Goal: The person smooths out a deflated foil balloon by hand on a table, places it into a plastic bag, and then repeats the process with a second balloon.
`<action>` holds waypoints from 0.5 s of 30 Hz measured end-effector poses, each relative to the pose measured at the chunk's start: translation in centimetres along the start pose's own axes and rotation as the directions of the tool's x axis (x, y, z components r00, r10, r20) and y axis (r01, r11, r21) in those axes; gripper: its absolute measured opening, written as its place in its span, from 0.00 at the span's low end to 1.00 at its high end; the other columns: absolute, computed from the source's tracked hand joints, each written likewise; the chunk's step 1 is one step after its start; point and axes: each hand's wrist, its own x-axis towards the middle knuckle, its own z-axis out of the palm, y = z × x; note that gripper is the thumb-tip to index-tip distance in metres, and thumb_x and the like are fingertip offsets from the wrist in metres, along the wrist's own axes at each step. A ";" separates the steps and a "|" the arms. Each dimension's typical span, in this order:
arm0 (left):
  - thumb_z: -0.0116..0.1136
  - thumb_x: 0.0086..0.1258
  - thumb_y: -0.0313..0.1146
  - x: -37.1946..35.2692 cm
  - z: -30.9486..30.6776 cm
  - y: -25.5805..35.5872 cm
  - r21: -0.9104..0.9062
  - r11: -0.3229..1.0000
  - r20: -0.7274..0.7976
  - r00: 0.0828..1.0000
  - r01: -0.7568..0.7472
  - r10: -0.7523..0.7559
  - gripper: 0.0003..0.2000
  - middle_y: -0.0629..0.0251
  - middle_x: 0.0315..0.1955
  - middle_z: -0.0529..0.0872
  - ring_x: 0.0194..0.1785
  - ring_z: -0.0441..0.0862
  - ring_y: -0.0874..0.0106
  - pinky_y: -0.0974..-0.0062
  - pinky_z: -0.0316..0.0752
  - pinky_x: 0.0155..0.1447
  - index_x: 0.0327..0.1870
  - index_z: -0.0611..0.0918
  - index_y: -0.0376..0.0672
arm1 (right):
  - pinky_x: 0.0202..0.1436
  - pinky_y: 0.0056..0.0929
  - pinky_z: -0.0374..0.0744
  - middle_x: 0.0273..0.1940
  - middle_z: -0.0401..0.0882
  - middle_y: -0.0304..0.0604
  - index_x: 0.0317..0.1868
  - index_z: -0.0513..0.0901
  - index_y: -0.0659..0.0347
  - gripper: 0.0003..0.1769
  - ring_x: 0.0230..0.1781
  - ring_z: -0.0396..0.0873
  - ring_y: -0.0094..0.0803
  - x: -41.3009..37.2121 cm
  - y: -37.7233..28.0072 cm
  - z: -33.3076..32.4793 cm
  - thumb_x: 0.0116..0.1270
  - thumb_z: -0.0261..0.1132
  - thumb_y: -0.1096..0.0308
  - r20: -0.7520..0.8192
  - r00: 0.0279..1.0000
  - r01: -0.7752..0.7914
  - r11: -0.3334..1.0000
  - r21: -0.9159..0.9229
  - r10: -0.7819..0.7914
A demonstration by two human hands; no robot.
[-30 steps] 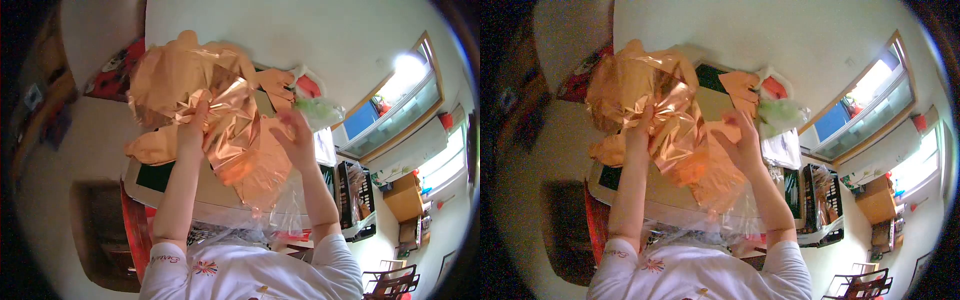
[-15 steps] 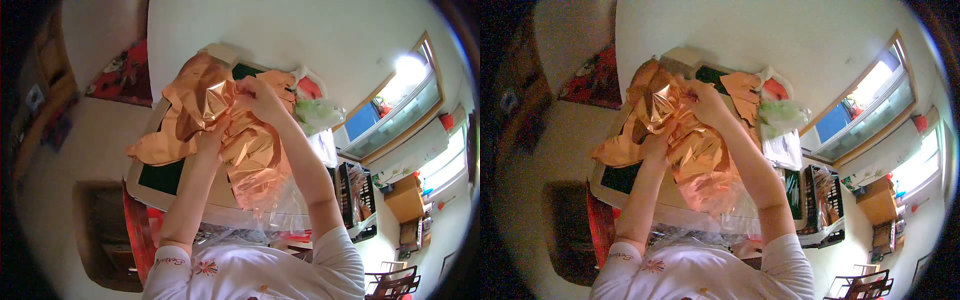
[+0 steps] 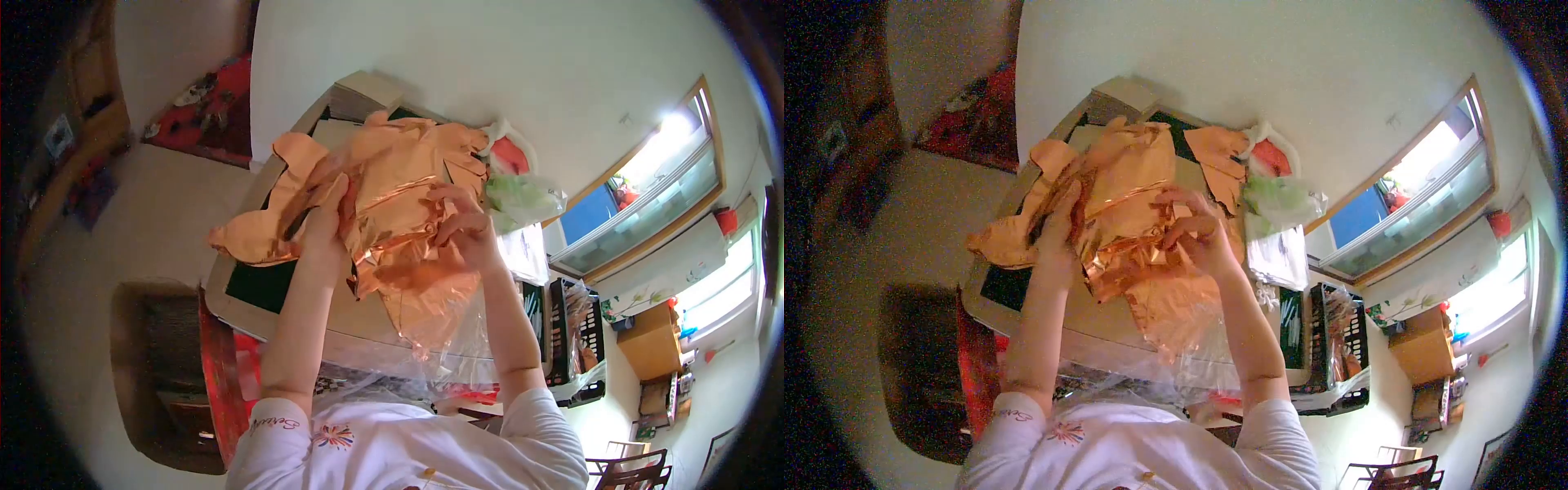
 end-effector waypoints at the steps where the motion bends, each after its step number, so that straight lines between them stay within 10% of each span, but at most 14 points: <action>1: 0.63 0.68 0.38 -0.4 0.6 0.5 -0.005 1.000 -0.008 1.000 0.004 -0.004 0.11 0.73 0.42 0.86 0.45 0.82 0.81 0.82 0.76 0.52 0.48 0.82 0.46 | 0.67 0.43 0.66 0.60 0.74 0.47 0.20 0.83 0.60 0.08 0.66 0.67 0.46 0.0 -1.4 0.5 0.47 0.63 0.84 -0.022 0.999 -0.035 0.992 -0.117 0.033; 6: 0.63 0.68 0.35 -1.0 1.9 1.0 0.077 0.997 -0.080 0.997 0.028 -0.022 0.10 0.71 0.42 0.85 0.45 0.81 0.80 0.82 0.76 0.51 0.46 0.83 0.43 | 0.69 0.41 0.64 0.62 0.72 0.44 0.29 0.84 0.59 0.15 0.68 0.65 0.42 -0.6 -1.7 0.5 0.49 0.55 0.87 -0.125 0.991 -0.069 0.976 -0.205 0.044; 9: 0.64 0.66 0.36 -1.2 2.3 0.5 0.201 0.976 -0.032 0.995 -0.086 0.095 0.11 0.71 0.39 0.85 0.41 0.81 0.80 0.82 0.76 0.48 0.45 0.82 0.42 | 0.64 0.37 0.68 0.56 0.76 0.42 0.45 0.81 0.60 0.14 0.59 0.72 0.35 -0.2 -2.7 0.4 0.61 0.54 0.79 -0.379 0.843 -0.366 0.923 0.114 0.381; 13: 0.67 0.65 0.37 -1.8 2.9 -0.6 0.199 0.980 -0.023 1.000 -0.008 0.013 0.13 0.71 0.37 0.84 0.39 0.80 0.81 0.83 0.75 0.44 0.46 0.82 0.42 | 0.49 0.24 0.74 0.50 0.78 0.40 0.62 0.70 0.61 0.26 0.47 0.76 0.25 1.5 -0.6 -0.2 0.68 0.65 0.60 -0.215 0.605 -0.596 0.615 0.516 0.766; 15: 0.68 0.63 0.42 -0.4 2.2 -1.5 0.224 0.974 -0.056 0.998 0.019 -0.007 0.20 0.68 0.44 0.84 0.47 0.81 0.76 0.77 0.77 0.50 0.53 0.80 0.43 | 0.45 0.22 0.75 0.48 0.79 0.39 0.64 0.66 0.61 0.30 0.43 0.77 0.23 1.9 0.0 1.0 0.66 0.68 0.62 -0.207 0.757 -0.552 0.776 0.305 0.620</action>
